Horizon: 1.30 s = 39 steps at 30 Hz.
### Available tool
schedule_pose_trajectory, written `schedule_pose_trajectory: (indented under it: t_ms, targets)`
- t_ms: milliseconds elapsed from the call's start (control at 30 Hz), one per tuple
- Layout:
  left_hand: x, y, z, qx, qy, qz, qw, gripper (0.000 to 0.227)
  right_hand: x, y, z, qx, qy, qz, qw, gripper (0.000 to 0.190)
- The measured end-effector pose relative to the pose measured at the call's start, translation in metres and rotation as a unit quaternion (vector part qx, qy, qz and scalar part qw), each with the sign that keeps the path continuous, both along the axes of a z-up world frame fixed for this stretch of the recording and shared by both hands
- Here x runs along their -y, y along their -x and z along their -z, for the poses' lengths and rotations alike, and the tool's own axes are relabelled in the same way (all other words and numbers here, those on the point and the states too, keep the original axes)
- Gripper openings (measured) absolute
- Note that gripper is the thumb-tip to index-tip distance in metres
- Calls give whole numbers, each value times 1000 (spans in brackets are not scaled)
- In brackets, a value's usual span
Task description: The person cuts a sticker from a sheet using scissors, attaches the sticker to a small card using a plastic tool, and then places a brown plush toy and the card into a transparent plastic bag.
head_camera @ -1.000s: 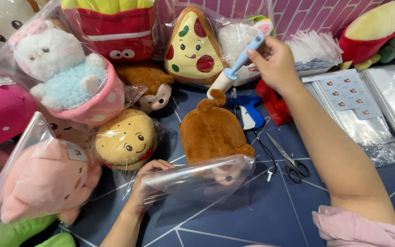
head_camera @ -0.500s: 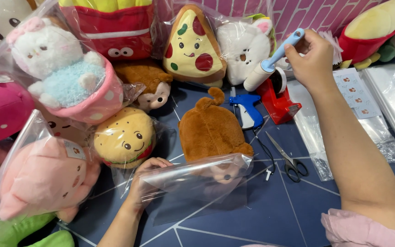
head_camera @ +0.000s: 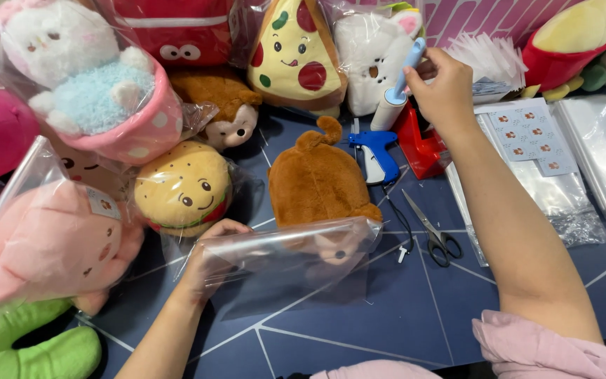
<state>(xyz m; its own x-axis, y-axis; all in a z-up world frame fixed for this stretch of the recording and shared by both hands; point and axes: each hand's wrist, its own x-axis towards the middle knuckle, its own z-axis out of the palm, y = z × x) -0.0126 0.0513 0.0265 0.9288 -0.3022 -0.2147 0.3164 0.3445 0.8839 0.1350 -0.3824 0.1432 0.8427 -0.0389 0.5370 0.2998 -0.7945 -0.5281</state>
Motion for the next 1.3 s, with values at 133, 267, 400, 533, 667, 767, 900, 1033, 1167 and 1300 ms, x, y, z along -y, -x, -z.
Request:
schedule_pose_trajectory:
  t_ms: [133, 267, 400, 533, 667, 767, 900, 1033, 1167, 1300]
  targets:
    - [-8, -1, 6, 11, 78, 10, 997, 36, -1, 28, -1, 57, -30, -11, 998, 26]
    - [-6, 4, 8, 27, 111, 20, 993, 47, 10, 71, 19, 53, -143, -92, 984, 19]
    - [8, 10, -2, 29, 84, 19, 996, 55, -8, 129, 27, -14, -188, -81, 979, 12]
    - [28, 14, -22, 25, 19, 35, 999, 47, -21, 180, 33, -91, -233, -179, 951, 42]
    - [40, 22, -40, 50, -25, 71, 996, 42, -34, 209, 33, -165, -235, -199, 937, 67]
    - [41, 21, -33, 78, -13, 108, 991, 35, -39, 206, 34, -161, -256, -168, 938, 56]
    - [40, 26, -38, 87, 28, 149, 985, 41, -42, 203, 34, -141, -289, -144, 936, 22]
    - [34, 27, -42, 71, -36, 127, 989, 45, -37, 205, 46, -149, -306, -151, 928, 8]
    - [25, 22, -47, 213, -194, 43, 957, 29, -44, 216, 51, -180, -371, -136, 901, 8]
    - [26, 19, -40, 227, -221, -11, 948, 21, -37, 222, 73, -195, -380, -157, 890, 8]
